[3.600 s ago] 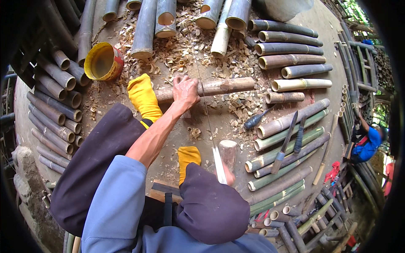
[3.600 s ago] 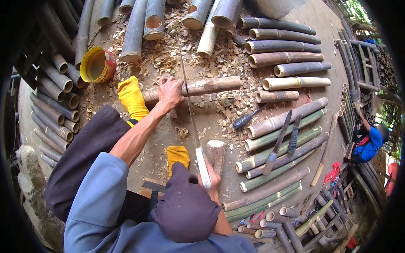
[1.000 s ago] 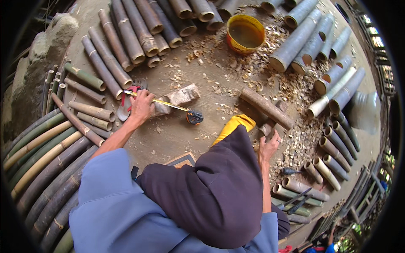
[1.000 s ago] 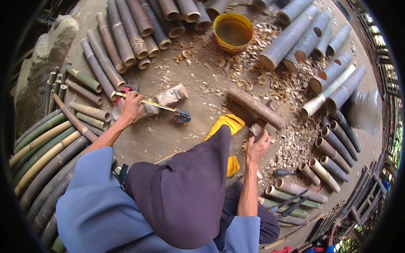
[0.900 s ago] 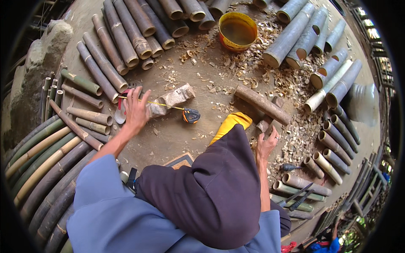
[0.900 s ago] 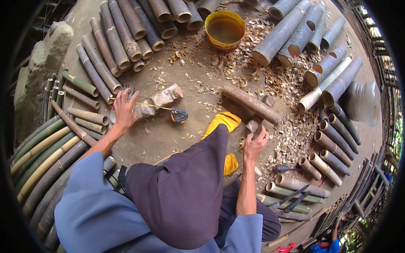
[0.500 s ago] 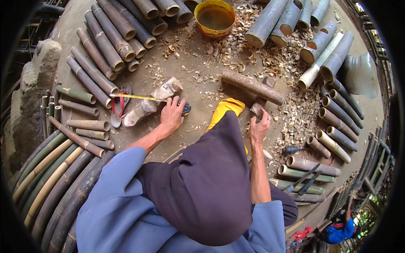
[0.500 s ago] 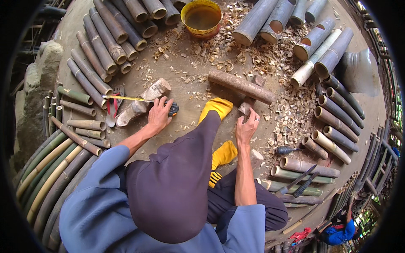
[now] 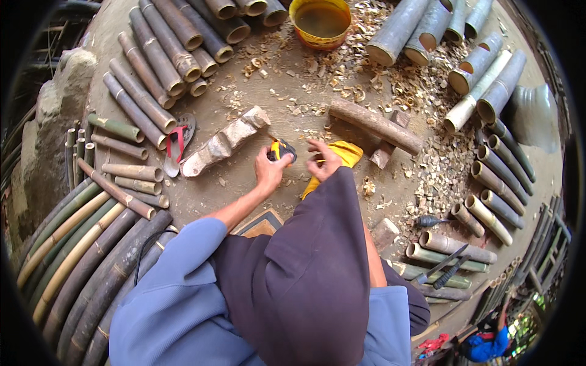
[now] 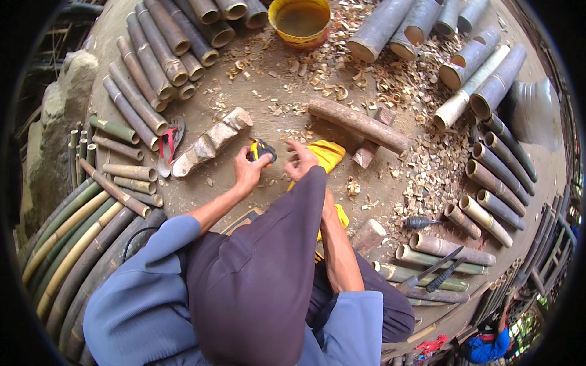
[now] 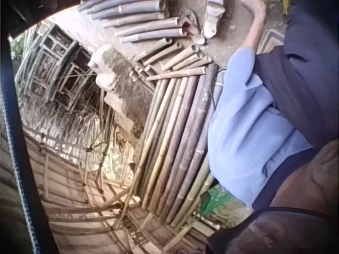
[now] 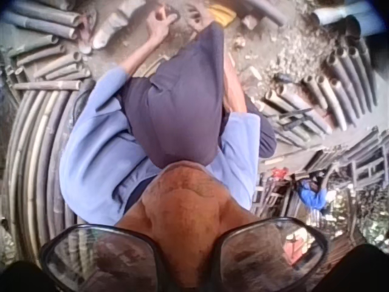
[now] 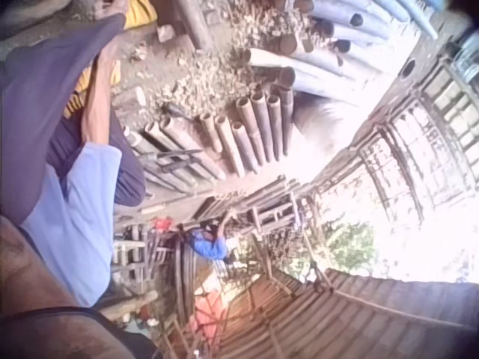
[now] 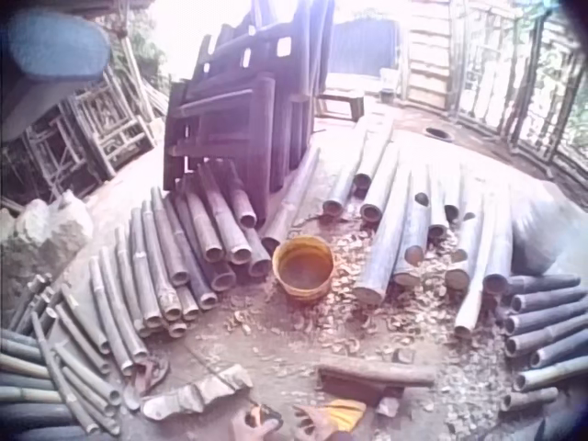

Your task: The person measures and cuts bamboo poles. They use a saw to cut a section of bamboo, a tape measure and a knife to mark it, and then use a large blade and a piece of wood to hammer out a hole in the bamboo pole.

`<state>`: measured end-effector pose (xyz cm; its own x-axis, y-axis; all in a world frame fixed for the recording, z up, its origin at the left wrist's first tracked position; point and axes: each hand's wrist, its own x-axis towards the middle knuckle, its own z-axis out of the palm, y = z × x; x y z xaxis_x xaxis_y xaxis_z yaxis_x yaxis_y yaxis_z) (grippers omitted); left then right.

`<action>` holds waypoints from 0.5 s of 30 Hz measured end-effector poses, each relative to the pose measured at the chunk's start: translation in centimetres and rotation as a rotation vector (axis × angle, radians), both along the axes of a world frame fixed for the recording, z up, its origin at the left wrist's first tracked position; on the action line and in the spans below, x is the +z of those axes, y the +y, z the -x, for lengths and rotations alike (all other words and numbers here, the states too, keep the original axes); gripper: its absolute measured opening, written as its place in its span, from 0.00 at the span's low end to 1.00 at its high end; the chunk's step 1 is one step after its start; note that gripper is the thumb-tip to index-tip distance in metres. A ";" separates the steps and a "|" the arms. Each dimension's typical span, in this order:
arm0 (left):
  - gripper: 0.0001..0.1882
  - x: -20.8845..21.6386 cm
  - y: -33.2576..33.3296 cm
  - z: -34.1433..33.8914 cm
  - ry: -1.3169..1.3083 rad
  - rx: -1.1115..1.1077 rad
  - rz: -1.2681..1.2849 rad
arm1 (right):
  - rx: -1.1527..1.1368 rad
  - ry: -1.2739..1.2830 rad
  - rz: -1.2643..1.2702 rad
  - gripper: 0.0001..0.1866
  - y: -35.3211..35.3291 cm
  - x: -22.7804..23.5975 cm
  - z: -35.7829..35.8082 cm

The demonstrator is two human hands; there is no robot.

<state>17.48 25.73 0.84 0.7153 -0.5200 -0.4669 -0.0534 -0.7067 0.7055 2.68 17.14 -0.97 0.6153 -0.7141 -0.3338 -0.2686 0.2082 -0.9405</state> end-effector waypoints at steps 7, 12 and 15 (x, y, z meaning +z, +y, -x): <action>0.22 4.8 -2.6 2.4 0.305 -0.170 0.214 | 0.012 -0.152 0.057 0.37 0.1 1.0 -0.7; 0.21 6.3 -3.1 1.9 0.785 -0.097 0.331 | -0.145 0.014 -0.081 0.34 0.1 3.7 -1.1; 0.22 6.0 -3.6 0.6 0.711 -0.145 0.299 | -0.267 -0.109 -0.262 0.33 0.2 4.3 -0.9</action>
